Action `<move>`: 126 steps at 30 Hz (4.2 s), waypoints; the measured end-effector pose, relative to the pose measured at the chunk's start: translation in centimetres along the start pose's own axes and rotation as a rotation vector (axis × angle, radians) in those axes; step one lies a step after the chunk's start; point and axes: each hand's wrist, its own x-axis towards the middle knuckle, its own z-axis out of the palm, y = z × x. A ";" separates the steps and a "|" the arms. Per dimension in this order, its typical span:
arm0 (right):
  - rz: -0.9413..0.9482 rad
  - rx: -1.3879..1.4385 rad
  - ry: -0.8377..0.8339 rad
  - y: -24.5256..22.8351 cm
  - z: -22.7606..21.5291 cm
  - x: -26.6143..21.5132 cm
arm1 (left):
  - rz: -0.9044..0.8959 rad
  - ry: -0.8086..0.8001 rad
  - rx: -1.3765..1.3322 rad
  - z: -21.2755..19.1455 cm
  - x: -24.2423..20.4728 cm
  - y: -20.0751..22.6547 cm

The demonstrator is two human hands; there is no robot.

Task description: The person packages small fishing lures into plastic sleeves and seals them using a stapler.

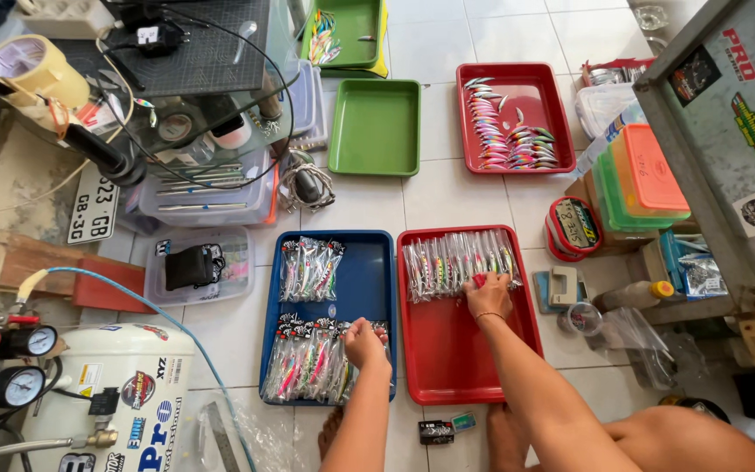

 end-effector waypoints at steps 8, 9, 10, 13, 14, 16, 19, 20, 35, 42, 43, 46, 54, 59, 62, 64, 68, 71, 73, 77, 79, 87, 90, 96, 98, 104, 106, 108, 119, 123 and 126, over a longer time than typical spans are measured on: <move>0.142 0.269 0.118 0.4 0.6 -0.5 | -0.059 -0.057 0.017 0.2 -1.6 -1.8; 0.257 0.479 0.166 0.6 0.8 -0.3 | -0.057 -0.075 0.030 0.3 -2.1 -1.6; 0.254 0.479 0.167 0.1 0.5 -0.8 | -0.057 -0.076 0.027 0.9 -3.1 -0.7; 0.320 0.641 0.322 -0.3 -0.1 -2.4 | -0.065 -0.210 0.047 2.2 -5.9 1.1; 0.304 0.625 0.305 -0.3 0.0 -2.6 | -0.066 -0.288 0.040 2.8 -6.3 1.4; 0.274 0.623 0.289 -0.6 -0.5 -2.3 | -0.052 -0.371 0.021 3.8 -8.2 3.3; 0.158 0.580 0.390 -1.9 -2.8 -5.0 | 0.032 -0.498 0.128 3.5 -12.1 6.8; 0.011 0.602 0.436 -3.9 -5.0 -7.1 | 0.097 -0.569 0.201 3.9 -13.1 7.8; -0.714 0.736 0.160 -7.0 -18.4 -29.1 | 0.333 -1.082 -0.164 -4.1 -29.0 25.9; -0.579 -0.481 -0.421 9.2 4.2 -25.9 | 0.332 -1.196 -0.149 -9.2 -31.5 24.1; -0.579 -0.484 -0.421 10.4 4.8 -25.7 | 0.331 -1.195 -0.151 -9.4 -31.6 23.8; -0.785 -0.576 -0.309 11.9 6.3 -25.0 | 0.151 -1.137 -0.113 -9.7 -31.7 23.7; -0.883 -0.696 -0.336 10.5 5.7 -24.6 | 0.209 -1.070 -0.044 -9.7 -31.9 23.7; -0.873 -0.711 -0.367 10.3 5.3 -25.2 | 0.256 -1.022 -0.085 -9.4 -31.5 23.5; -0.808 -0.687 -0.348 9.1 4.5 -24.8 | 0.214 -0.976 -0.072 -9.2 -31.3 23.8; -0.742 -0.664 -0.341 5.9 0.6 -24.9 | 0.189 -0.961 -0.058 -9.0 -31.0 23.6; -0.255 0.139 -0.382 -4.2 -14.0 -24.4 | 0.312 -0.946 -0.085 -8.7 -30.4 22.9; -0.430 0.719 -0.302 -8.9 -24.5 -22.6 | 0.272 -0.907 -0.075 -8.7 -30.6 22.9; -0.618 0.925 -0.250 -11.2 -31.3 -22.7 | 0.224 -0.884 -0.067 -8.7 -31.0 23.1; -0.901 0.705 -0.202 -13.6 -39.5 -25.3 | 0.250 -0.891 0.023 -8.6 -31.3 22.9; -0.934 0.624 -0.215 -13.4 -39.7 -25.8 | 0.250 -0.879 0.040 -8.6 -31.4 22.8; -0.989 0.555 -0.172 -11.4 -37.5 -26.6 | 0.243 -0.979 0.308 -8.8 -31.3 21.8; -0.975 0.531 -0.183 -11.3 -37.6 -26.6 | 0.225 -0.999 0.381 -8.9 -32.1 22.6; -1.003 0.520 -0.204 -11.4 -37.8 -26.8 | 0.242 -1.004 0.356 -8.9 -31.3 21.7; -1.013 0.505 -0.207 -11.5 -38.0 -26.9 | 0.186 -1.008 0.318 -8.9 -31.2 21.2; -1.033 0.473 -0.245 -11.7 -38.2 -27.0 | 0.221 -1.039 0.335 -8.9 -30.8 20.8; -1.040 0.464 -0.249 -11.7 -38.3 -26.9 | 0.201 -1.045 0.324 -8.8 -30.7 20.7; -1.039 0.449 -0.256 -11.6 -38.3 -26.8 | 0.181 -1.030 0.295 -8.8 -30.7 20.5; -0.761 0.616 -0.281 -11.9 -38.5 -26.6 | 0.214 -0.934 0.226 -8.8 -31.7 21.9; -0.678 0.734 -0.427 -11.9 -38.1 -27.1 | 0.319 -0.873 0.227 -8.7 -31.4 21.8; -0.686 0.668 -0.353 -12.1 -37.8 -27.9 | 0.318 -0.853 0.200 -8.6 -31.2 21.3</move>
